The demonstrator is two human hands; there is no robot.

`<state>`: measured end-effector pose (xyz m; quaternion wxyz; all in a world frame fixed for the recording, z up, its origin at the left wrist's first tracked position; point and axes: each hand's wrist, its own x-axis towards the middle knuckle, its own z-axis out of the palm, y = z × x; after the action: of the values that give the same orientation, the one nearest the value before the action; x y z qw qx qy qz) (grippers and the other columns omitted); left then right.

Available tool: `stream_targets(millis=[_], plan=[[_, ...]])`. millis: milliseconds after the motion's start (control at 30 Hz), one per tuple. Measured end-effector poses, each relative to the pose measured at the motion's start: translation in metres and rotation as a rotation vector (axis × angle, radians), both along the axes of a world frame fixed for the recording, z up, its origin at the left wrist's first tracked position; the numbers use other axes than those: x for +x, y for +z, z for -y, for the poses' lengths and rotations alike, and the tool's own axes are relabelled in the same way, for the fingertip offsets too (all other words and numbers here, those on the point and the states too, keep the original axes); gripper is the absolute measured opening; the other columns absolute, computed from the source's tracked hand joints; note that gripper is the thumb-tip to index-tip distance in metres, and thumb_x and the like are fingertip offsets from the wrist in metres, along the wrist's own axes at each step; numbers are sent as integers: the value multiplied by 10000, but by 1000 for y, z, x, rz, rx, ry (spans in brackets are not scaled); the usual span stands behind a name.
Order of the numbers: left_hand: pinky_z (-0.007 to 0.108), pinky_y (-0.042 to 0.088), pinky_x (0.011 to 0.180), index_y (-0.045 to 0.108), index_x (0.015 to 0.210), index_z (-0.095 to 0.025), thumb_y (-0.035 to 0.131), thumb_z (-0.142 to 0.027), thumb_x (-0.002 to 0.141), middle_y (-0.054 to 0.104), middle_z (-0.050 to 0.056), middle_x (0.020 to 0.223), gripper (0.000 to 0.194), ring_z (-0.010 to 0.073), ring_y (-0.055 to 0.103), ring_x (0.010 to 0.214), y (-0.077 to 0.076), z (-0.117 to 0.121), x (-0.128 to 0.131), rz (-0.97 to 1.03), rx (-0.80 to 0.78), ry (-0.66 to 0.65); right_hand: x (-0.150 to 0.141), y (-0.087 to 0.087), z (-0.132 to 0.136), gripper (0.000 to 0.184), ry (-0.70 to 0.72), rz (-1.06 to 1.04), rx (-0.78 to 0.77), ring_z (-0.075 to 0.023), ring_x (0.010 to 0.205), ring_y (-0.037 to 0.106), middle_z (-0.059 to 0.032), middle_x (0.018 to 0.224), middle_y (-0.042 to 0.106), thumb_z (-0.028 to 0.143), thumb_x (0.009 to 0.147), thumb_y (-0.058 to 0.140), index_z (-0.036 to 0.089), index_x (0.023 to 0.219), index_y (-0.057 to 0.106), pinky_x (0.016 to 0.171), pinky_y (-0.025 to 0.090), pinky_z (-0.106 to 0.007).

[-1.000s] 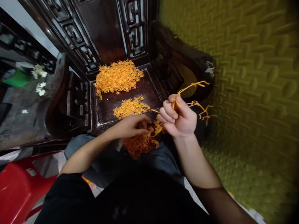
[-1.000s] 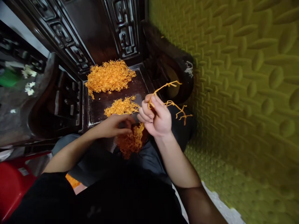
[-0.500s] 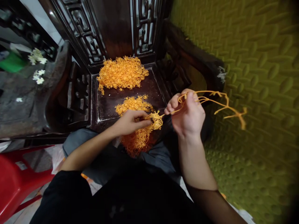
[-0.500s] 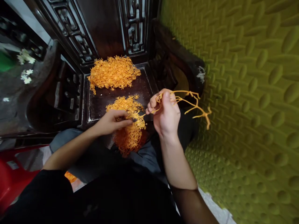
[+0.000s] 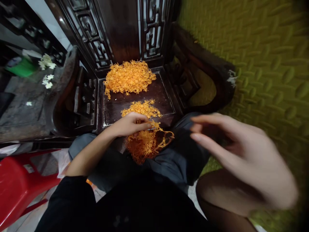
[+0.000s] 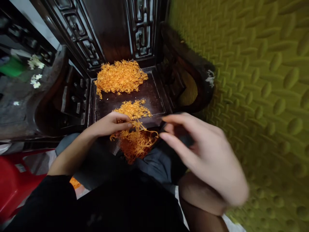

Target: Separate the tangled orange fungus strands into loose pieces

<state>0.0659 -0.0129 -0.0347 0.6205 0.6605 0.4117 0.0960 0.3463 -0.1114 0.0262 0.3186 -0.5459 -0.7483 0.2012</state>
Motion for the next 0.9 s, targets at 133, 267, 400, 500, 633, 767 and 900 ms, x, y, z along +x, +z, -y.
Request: stream_targets(millis=[133,267,400,500,633,767,900], plan=[[220,432,517,759,901,-182,669,-448,922,670,-10,691,281,95,578,544,5,2,-1,-36,179,-74,-44,-37,-40,246,321,-103,-121,-240,1046,707,-84,1142,752,292,960,657,235,1195,707,922,541,-374],[232,448,653,782,944,-196,633,-414,956,738,2,795,264,116,632,726,7,3,-2,-73,450,-42,-64,-74,-57,119,232,-185,-158,-190,884,718,-47,957,773,275,958,670,191,1000,743,825,521,-310],[236,383,587,782,832,-182,608,-368,961,664,-13,648,285,98,552,611,9,5,-3,-141,505,-41,-59,-79,-58,81,214,-169,-172,-174,801,711,-28,887,772,252,917,708,194,955,750,760,508,-285],[227,329,508,729,714,-169,665,-353,905,574,-29,561,273,81,469,520,5,3,-12,-113,349,45,-38,-78,-63,105,-30,-69,-87,-200,822,714,-50,906,771,187,894,680,199,961,761,791,519,-320],[215,315,432,664,734,-172,717,-404,860,528,-48,560,270,65,426,440,-11,-3,-26,98,39,488,-14,-75,-60,145,-475,-241,106,-205,853,719,-70,968,774,245,854,748,225,996,764,794,541,-331],[243,488,553,665,963,-173,801,-382,803,683,-2,760,296,111,632,592,-25,-2,-18,349,-112,538,-37,-64,-37,76,-87,-625,-95,-138,748,678,-50,1081,739,181,937,599,214,923,666,678,529,-285],[254,536,665,623,1022,-181,847,-325,786,706,-9,783,356,124,691,665,-23,5,-7,427,-108,521,-71,-68,-25,206,49,-536,-132,-125,720,583,0,806,635,96,935,492,208,940,665,699,467,-276]])
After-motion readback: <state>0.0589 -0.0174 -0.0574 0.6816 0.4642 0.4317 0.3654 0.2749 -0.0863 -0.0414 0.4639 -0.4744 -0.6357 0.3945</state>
